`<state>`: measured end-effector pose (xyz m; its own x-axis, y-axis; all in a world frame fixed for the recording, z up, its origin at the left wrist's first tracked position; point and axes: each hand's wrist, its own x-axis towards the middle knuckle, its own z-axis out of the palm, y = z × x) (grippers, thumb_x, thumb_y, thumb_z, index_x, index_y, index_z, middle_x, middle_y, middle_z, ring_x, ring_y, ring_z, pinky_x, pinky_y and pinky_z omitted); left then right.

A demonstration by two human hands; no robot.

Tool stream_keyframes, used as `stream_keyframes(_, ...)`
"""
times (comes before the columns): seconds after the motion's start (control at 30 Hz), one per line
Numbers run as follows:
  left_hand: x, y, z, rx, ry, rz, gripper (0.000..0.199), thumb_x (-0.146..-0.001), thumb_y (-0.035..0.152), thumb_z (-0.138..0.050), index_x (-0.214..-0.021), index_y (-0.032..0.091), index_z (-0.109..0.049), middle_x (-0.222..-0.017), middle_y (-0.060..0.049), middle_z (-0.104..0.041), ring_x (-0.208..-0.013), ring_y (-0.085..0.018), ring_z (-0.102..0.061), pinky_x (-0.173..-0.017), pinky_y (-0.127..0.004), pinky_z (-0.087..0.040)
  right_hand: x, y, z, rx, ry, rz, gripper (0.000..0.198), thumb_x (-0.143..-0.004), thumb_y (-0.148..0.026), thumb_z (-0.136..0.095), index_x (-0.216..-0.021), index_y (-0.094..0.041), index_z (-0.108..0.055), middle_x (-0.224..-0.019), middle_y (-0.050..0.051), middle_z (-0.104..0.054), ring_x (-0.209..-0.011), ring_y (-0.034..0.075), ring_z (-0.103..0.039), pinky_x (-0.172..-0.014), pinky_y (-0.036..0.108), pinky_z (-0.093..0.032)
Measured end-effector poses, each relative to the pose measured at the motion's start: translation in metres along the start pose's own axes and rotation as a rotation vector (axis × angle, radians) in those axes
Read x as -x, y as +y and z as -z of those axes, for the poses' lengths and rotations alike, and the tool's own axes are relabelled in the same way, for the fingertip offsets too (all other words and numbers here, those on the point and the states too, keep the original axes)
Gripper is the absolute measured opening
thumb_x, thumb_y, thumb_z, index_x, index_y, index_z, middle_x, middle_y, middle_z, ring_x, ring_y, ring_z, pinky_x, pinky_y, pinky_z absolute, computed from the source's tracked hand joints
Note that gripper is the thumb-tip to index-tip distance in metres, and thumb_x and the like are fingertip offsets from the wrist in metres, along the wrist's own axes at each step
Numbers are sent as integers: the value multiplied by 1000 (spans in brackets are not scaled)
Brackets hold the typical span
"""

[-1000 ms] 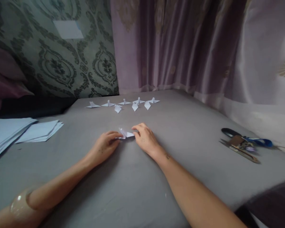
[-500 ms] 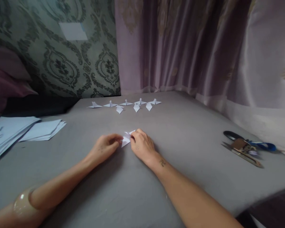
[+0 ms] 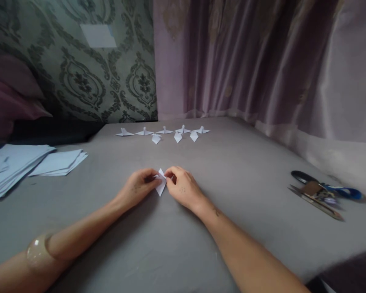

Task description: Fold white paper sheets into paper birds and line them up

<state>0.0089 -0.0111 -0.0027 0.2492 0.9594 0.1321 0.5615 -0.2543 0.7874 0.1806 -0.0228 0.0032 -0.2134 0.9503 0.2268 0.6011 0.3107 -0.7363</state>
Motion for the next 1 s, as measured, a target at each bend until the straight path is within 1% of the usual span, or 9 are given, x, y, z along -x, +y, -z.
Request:
stream_keyframes(0.17,0,2,0,7,6,-15,18,-78,31,-55,-78,17,-68,-62,3,-57,-60,-11,-50,-56,-21,-35,-1,-4,-4,-30,5,-10,14,-79,-19,-52,-87,-21,-63,-79,-1,-67,-62,10,-56,-61,23,-43)
stream_keyframes(0.4,-1,2,2,-5,-3,-13,21,-78,30,-54,-80,17,-71,-65,1,-63,-62,-12,-52,-57,-22,-35,-4,-3,-6,-37,-5,-74,14,-78,-21,-51,-84,-20,-64,-73,0,-67,-64,12,-60,-63,24,-45)
stream_keyframes(0.57,1,6,3,-19,-1,4,20,-78,29,-53,-73,16,-69,-60,2,-58,-59,-12,-50,-55,-21,-33,-3,-2,-5,-38,-17,-84,15,-78,-22,-52,-85,-20,-65,-74,1,-68,-66,13,-61,-65,25,-45)
stream_keyframes(0.7,1,6,4,-1,0,-6,18,-77,27,-54,-74,17,-69,-61,1,-60,-61,-12,-52,-55,-21,-34,-4,-8,-5,-31,-24,-88,17,-80,-26,-52,-85,-18,-66,-76,3,-69,-68,14,-61,-66,25,-45)
stream_keyframes(0.8,0,5,4,-37,0,-43,19,-79,26,-54,-70,17,-69,-59,1,-59,-58,-12,-50,-53,-21,-31,-8,-15,-5,-13,-33,-126,28,-83,-39,-50,-77,-18,-67,-74,4,-69,-69,15,-61,-64,26,-43)
stream_keyframes(0.87,0,4,4,-72,1,-75,20,-79,26,-53,-68,17,-68,-57,1,-57,-56,-11,-48,-53,-21,-30,-12,-17,-6,14,-17,-168,36,-82,-46,-50,-70,-17,-67,-70,4,-68,-68,16,-60,-63,26,-42)
stream_keyframes(0.93,0,4,4,-96,3,-99,19,-79,24,-54,-69,17,-68,-57,2,-57,-56,-11,-47,-53,-21,-31,-15,-17,-7,39,0,-207,36,-81,-46,-52,-65,-17,-66,-67,4,-67,-66,16,-59,-62,26,-41)
stream_keyframes(1.0,1,4,4,-109,2,-113,17,-79,21,-54,-71,17,-69,-59,1,-59,-58,-12,-49,-55,-21,-32,-17,-16,-7,39,-8,-241,31,-79,-41,-53,-64,-18,-66,-63,3,-65,-63,15,-58,-60,25,-40)
